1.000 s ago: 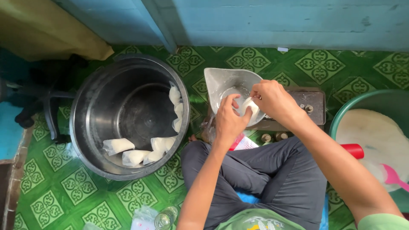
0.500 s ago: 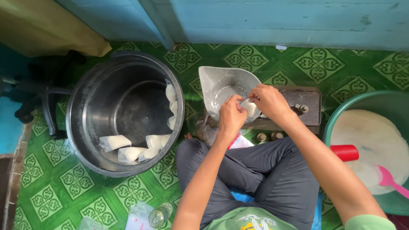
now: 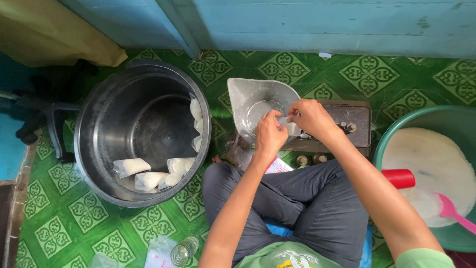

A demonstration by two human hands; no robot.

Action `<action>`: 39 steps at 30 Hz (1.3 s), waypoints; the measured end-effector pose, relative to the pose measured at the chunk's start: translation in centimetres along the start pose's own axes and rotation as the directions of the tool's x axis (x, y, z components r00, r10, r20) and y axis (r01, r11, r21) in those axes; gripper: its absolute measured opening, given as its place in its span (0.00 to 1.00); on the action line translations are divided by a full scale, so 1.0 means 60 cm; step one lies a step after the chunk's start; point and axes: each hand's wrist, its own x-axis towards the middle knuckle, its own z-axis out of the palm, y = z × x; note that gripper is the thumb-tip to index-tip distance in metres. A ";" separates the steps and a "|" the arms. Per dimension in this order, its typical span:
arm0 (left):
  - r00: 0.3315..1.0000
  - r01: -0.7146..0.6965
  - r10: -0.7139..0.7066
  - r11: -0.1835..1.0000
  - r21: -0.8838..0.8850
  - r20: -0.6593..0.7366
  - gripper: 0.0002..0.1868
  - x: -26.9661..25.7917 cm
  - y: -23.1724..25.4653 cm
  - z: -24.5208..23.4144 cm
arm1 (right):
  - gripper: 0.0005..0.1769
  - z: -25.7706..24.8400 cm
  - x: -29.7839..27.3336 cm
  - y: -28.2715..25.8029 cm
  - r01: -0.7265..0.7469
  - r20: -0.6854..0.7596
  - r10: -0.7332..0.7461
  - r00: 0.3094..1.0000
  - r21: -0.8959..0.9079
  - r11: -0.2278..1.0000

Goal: Packaging powdered food by scooping it from a large basin into small plastic bags using a funnel and organizing the bags in a tub.

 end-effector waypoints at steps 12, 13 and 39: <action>0.985 -0.089 0.072 0.991 -0.102 -0.158 0.17 -0.061 0.038 -0.061 | 0.12 -0.028 -0.050 0.003 0.047 -0.209 -0.005 0.978 0.195 0.980; 0.984 -0.089 0.072 0.991 -0.102 -0.161 0.17 -0.082 0.041 -0.079 | 0.12 -0.029 -0.066 0.001 0.050 -0.208 -0.008 0.978 0.193 0.980; 0.843 0.188 -0.143 0.981 0.036 -0.518 0.14 -0.489 -0.209 -0.157 | 0.10 0.350 -0.395 0.012 0.140 -0.054 -0.132 0.990 0.211 0.967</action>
